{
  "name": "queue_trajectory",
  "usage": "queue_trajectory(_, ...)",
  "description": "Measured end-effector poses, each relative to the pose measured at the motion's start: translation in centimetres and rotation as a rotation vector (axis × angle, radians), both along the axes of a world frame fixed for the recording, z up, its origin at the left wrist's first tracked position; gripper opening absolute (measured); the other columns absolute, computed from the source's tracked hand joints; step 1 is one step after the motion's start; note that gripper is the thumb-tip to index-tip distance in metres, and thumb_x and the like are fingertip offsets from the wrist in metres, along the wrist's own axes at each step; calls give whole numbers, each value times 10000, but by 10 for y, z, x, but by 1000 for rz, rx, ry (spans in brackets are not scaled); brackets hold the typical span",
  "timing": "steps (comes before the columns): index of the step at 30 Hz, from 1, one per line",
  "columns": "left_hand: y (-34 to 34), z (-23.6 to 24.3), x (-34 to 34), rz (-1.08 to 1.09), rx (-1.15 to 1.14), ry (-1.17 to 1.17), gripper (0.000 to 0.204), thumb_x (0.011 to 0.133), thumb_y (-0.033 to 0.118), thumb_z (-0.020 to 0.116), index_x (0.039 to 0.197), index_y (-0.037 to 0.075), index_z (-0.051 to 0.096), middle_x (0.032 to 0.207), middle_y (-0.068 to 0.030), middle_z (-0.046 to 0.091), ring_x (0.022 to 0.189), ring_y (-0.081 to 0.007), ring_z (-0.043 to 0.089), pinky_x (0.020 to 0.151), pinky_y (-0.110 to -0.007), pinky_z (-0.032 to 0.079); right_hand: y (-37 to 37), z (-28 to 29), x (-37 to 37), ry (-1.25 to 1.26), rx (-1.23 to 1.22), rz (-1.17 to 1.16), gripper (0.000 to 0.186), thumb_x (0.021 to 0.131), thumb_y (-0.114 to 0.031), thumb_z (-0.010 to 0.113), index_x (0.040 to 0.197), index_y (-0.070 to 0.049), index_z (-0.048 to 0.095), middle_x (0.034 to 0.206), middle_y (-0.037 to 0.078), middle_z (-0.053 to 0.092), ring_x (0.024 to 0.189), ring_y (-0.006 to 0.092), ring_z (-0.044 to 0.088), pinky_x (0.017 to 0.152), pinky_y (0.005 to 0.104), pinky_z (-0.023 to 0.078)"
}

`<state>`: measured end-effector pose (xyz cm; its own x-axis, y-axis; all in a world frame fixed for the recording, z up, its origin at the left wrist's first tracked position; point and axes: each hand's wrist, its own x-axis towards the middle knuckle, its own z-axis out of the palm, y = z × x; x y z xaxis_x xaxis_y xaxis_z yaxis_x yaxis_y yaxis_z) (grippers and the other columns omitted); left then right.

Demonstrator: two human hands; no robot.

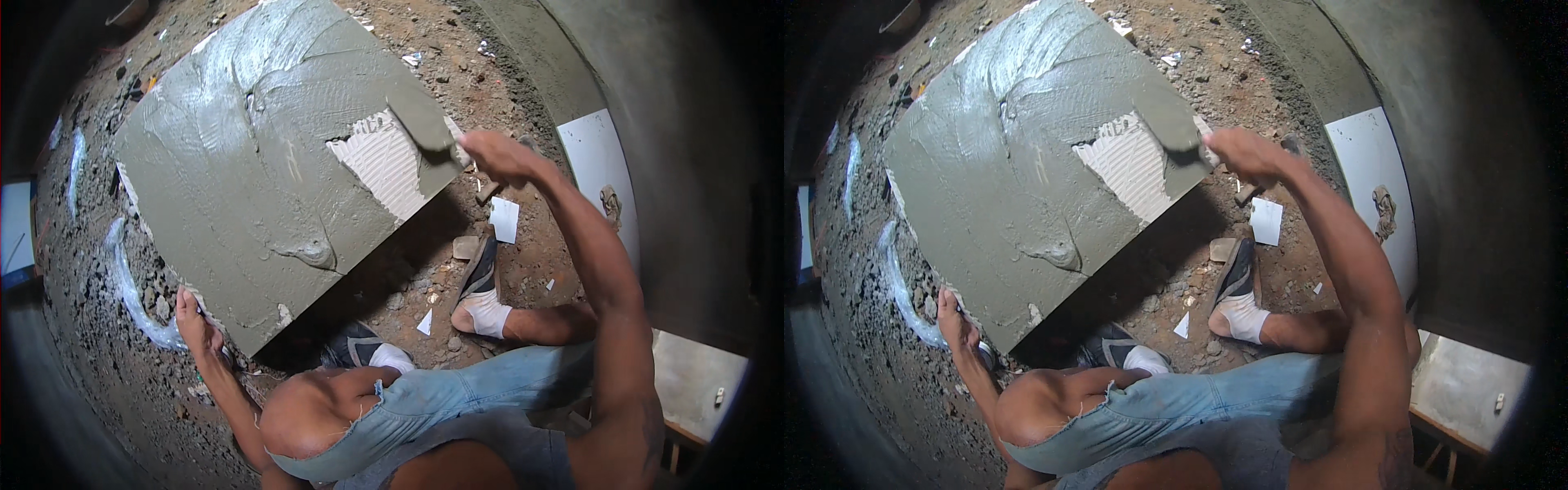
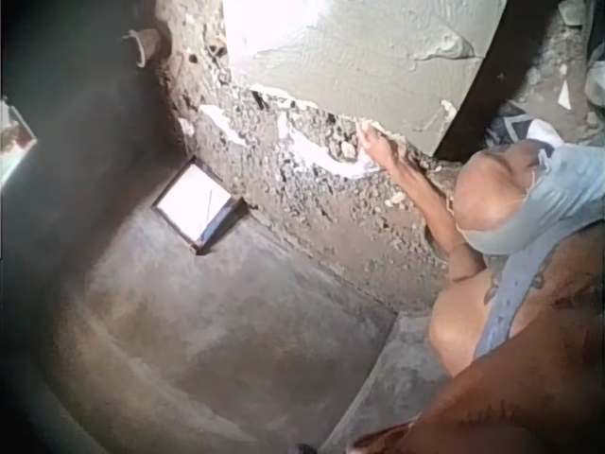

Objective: The person uses an angle grinder to cut a tile, then scoops mortar from a bucket using a trowel and spreads it across the back of the tile.

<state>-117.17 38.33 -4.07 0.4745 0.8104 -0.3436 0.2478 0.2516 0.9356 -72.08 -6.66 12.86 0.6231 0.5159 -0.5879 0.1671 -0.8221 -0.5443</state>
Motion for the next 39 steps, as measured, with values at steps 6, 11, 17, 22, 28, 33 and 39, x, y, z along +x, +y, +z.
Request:
queue_trajectory(6, -6, 6, 1, 19, -66, 6, 500, 1015, 275, 536, 1387, -49, 458, 1239, -141, 606, 1097, -196, 574, 966, -309, 438, -35, -7, -122, -40, -178, 205, 370, 1033, -357, 373, 1074, -9, 494, 954, 298, 611, 921, 490, 582, 767, 569, 423)
queue_trajectory(11, -20, 23, 10, 97, -68, -63, 491, 1006, 244, 562, 1390, -37, 443, 1194, -116, 622, 1060, -185, 598, 931, -317, 480, -27, 22, -199, 33, -203, 320, 368, 992, -399, 480, 1056, -37, 480, 946, 257, 644, 845, 485, 617, 733, 565, 478)
queue_trajectory(17, -20, 28, 17, 126, -189, -175, 470, 999, 224, 575, 1380, -21, 448, 1131, -98, 639, 990, -177, 624, 889, -344, 519, 75, 7, -230, -221, -154, 380, 392, 976, -446, 508, 1058, -65, 462, 817, 195, 609, 728, 421, 646, 640, 529, 525)
queue_trajectory(22, -12, 13, 8, 91, -130, -115, 453, 1004, 204, 562, 1383, -21, 455, 1120, -54, 634, 994, -140, 602, 904, -298, 489, 79, 0, -176, -428, -241, 327, 378, 992, -419, 493, 1072, -52, 450, 787, 215, 636, 714, 424, 657, 625, 537, 524)
queue_trajectory(28, -10, 6, 8, 74, -82, -113, 478, 1008, 235, 559, 1391, -30, 451, 1165, -61, 621, 1035, -130, 573, 928, -280, 446, 56, -13, -90, -438, -277, 75, 431, 991, -431, 480, 1111, -17, 476, 890, 305, 653, 849, 490, 636, 717, 567, 498)
queue_trajectory(33, -12, 10, 10, 77, -177, -143, 500, 1006, 249, 562, 1397, -41, 445, 1244, -95, 596, 1109, -159, 551, 987, -293, 413, -3, -40, -79, -451, -90, -180, 539, 1010, -466, 399, 1084, 58, 503, 1002, 371, 606, 997, 522, 573, 829, 576, 421)
queue_trajectory(39, -13, 8, 11, 98, -100, -147, 499, 1003, 228, 565, 1402, -44, 440, 1300, -111, 569, 1173, -184, 526, 1034, -314, 383, -74, -25, -82, -260, -159, -534, 473, 1011, -440, 405, 1047, 18, 520, 797, 210, 620, 684, 329, 617, 642, 460, 464)
